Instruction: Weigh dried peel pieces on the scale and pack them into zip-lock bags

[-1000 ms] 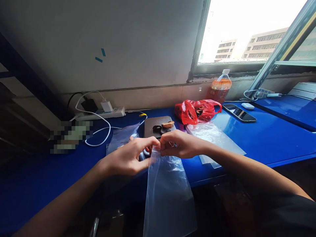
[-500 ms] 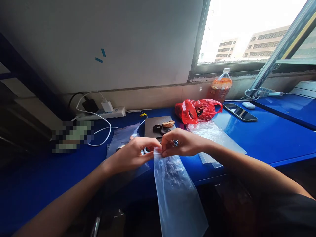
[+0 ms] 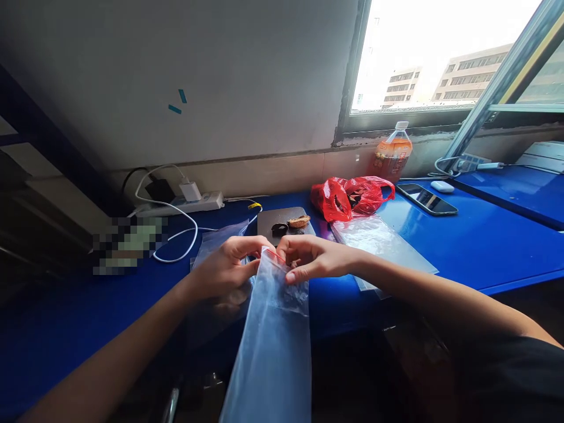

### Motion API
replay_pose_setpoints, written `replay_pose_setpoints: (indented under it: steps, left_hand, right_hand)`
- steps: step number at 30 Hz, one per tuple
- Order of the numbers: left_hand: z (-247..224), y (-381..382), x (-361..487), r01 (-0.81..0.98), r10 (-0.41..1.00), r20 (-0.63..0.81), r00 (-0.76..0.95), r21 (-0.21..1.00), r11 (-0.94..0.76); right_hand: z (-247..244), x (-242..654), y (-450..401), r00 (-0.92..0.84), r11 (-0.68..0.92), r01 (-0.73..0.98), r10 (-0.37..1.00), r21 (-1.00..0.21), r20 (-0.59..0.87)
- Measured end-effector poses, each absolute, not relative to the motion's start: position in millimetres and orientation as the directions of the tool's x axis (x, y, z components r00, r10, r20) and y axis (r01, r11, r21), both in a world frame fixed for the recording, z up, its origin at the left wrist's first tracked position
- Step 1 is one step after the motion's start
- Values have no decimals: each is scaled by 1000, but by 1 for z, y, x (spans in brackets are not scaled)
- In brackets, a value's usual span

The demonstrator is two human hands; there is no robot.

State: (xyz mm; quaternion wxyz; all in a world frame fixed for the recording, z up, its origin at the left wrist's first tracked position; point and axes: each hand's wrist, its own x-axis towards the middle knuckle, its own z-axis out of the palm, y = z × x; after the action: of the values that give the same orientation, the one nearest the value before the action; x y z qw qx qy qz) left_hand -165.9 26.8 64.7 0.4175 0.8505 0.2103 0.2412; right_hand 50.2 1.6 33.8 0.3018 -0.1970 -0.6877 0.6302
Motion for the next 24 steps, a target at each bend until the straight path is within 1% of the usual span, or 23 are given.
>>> replay_pose_setpoints:
  steps: [2,4,6,8,12,14,19,24]
  left_hand:
    - [67,28,-167,172,568,180,803,843,-510]
    - [69,28,-168,209,556,97,825,862,-461]
    - [72,28,-170,257,532,34,846,848,-463]
    - [75,27,-172,314,512,4,859,785,-534]
    - [78,24,-172,369,462,14,887,581,-725]
    - [79,22,-172,370,439,-3,898,544,-753]
    - [83,16,-171,399,430,-73,900,538,-743]
    - [85,17,-173,395,408,-113,906,573,-718]
  right_hand:
    - [34,50,1,-748,110,-107,646,-988,153]
    - [36,51,0,-737,155,-66,659,-986,153]
    - [38,52,0,-704,207,-14,693,-978,157]
    - [41,53,0,-664,228,23,731,-973,155]
    - [43,53,1,-632,213,56,764,-975,131]
    - [43,53,1,-634,195,60,765,-979,114]
    - [43,52,-1,-688,180,48,719,-982,99]
    - [43,54,-1,-722,228,132,689,-965,65]
